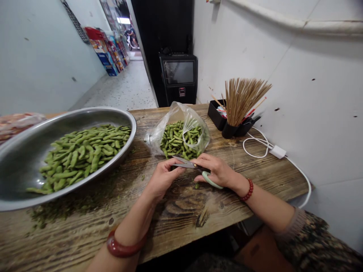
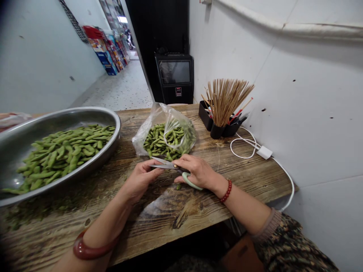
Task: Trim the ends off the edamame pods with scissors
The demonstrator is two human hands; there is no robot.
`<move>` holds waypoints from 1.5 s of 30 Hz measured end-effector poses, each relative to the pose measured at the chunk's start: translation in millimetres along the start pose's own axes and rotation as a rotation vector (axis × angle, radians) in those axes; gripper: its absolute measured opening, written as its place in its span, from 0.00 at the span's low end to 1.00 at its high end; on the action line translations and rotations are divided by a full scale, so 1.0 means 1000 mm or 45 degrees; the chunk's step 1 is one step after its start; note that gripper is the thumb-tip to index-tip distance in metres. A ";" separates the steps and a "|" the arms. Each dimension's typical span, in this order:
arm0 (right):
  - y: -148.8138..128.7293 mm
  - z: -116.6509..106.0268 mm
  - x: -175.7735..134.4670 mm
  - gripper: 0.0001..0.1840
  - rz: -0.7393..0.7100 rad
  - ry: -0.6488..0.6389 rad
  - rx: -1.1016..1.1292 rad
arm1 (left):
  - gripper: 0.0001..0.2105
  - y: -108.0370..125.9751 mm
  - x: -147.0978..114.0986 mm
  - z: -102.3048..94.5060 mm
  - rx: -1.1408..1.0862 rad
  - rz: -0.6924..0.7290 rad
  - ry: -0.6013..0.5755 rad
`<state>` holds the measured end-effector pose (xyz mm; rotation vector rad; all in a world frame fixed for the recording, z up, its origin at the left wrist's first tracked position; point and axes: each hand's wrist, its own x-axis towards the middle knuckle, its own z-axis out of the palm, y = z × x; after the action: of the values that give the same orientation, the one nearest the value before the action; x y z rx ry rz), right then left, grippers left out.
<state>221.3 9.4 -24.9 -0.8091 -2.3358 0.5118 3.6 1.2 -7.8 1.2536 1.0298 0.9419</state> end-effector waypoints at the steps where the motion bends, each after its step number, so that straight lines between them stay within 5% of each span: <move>1: 0.001 0.000 0.000 0.28 0.002 -0.003 -0.005 | 0.08 0.000 0.000 0.000 -0.005 0.006 -0.001; 17: -0.001 -0.002 -0.003 0.27 0.025 -0.097 -0.111 | 0.08 -0.003 0.002 -0.005 -0.074 -0.195 -0.036; 32: 0.003 0.001 0.000 0.32 0.067 0.088 0.006 | 0.11 0.000 0.004 -0.006 -0.457 -0.130 0.067; 45: -0.004 0.000 0.002 0.33 0.067 0.034 -0.052 | 0.10 -0.001 0.000 0.002 -0.154 -0.137 -0.040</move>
<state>218.5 7.7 -22.4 -0.8930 -2.3125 0.4738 6.0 0.7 -8.6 1.0987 0.9911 0.8860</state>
